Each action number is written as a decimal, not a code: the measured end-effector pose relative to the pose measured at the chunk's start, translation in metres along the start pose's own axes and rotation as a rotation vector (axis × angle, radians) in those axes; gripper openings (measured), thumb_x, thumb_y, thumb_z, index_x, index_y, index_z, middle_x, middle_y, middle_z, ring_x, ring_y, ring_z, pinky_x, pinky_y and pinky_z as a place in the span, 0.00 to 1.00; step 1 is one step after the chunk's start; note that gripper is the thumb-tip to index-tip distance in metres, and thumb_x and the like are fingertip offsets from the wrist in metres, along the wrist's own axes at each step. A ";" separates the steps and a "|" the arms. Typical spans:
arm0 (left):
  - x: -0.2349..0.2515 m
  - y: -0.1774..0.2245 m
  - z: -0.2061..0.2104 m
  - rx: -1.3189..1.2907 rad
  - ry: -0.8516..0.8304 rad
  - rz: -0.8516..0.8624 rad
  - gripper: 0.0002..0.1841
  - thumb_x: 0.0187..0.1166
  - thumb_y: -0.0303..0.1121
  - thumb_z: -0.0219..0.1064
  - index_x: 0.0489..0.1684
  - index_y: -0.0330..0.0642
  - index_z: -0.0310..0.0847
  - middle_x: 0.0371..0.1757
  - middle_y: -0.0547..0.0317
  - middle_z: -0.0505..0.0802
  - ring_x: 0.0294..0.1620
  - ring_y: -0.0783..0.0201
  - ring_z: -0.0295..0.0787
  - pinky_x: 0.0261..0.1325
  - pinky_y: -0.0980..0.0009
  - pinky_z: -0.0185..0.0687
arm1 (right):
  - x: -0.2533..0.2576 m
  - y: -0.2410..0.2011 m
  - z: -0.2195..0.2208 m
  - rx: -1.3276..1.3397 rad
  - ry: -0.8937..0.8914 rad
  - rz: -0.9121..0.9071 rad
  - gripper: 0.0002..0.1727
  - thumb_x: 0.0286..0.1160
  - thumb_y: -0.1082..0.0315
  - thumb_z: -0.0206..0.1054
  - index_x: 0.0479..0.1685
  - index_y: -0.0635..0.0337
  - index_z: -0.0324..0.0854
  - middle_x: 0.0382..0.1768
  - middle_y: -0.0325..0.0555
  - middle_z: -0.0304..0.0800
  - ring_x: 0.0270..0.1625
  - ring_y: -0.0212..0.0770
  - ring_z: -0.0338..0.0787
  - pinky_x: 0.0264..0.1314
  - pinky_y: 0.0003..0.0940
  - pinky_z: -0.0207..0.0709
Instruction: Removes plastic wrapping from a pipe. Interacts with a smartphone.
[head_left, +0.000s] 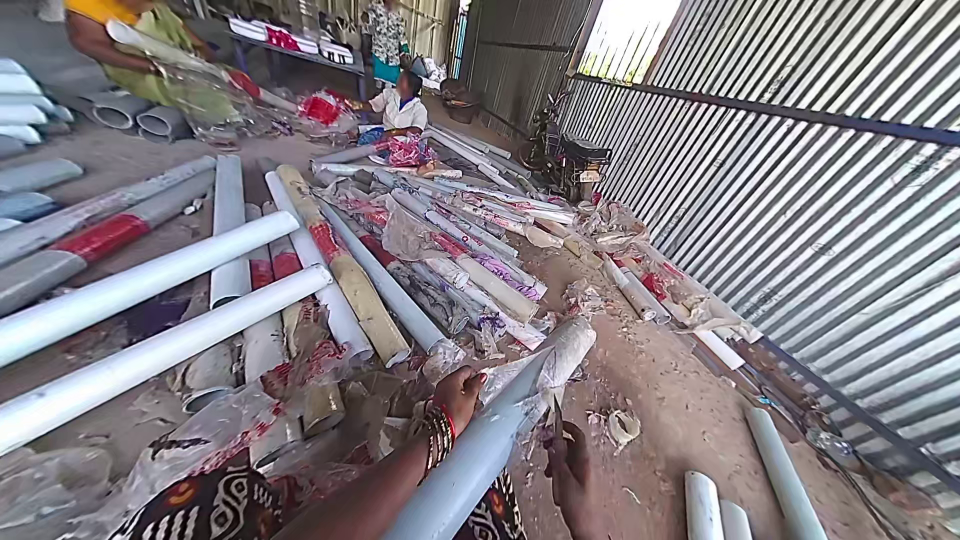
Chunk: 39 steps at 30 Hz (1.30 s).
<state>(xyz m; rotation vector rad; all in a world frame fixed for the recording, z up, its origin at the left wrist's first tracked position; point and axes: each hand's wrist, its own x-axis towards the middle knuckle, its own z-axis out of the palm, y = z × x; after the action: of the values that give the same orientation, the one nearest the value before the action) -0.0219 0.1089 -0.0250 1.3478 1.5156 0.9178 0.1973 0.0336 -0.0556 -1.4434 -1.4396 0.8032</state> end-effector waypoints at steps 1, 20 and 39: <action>-0.001 0.002 0.001 0.015 -0.003 0.014 0.18 0.92 0.36 0.57 0.51 0.24 0.82 0.39 0.39 0.88 0.37 0.53 0.87 0.52 0.56 0.82 | -0.006 -0.003 0.007 -0.170 -0.004 -0.115 0.26 0.78 0.71 0.59 0.71 0.81 0.67 0.35 0.51 0.87 0.29 0.36 0.85 0.34 0.34 0.81; -0.005 -0.004 -0.005 -0.185 0.012 -0.025 0.14 0.92 0.34 0.57 0.47 0.27 0.79 0.28 0.54 0.85 0.24 0.69 0.83 0.36 0.72 0.83 | 0.057 -0.006 0.011 0.571 -0.031 0.345 0.14 0.90 0.74 0.45 0.57 0.68 0.75 0.26 0.43 0.88 0.16 0.26 0.79 0.14 0.18 0.69; -0.020 0.009 -0.007 0.169 0.076 0.208 0.17 0.91 0.34 0.58 0.54 0.25 0.86 0.43 0.35 0.92 0.45 0.45 0.90 0.59 0.51 0.81 | -0.036 -0.022 0.039 -0.831 0.007 -0.560 0.26 0.58 0.72 0.72 0.63 0.61 0.90 0.42 0.63 0.93 0.26 0.59 0.93 0.20 0.52 0.82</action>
<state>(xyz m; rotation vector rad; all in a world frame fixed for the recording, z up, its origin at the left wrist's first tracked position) -0.0249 0.0907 -0.0119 1.6334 1.5594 0.9967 0.1491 0.0016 -0.0551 -1.4658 -2.1637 -0.1939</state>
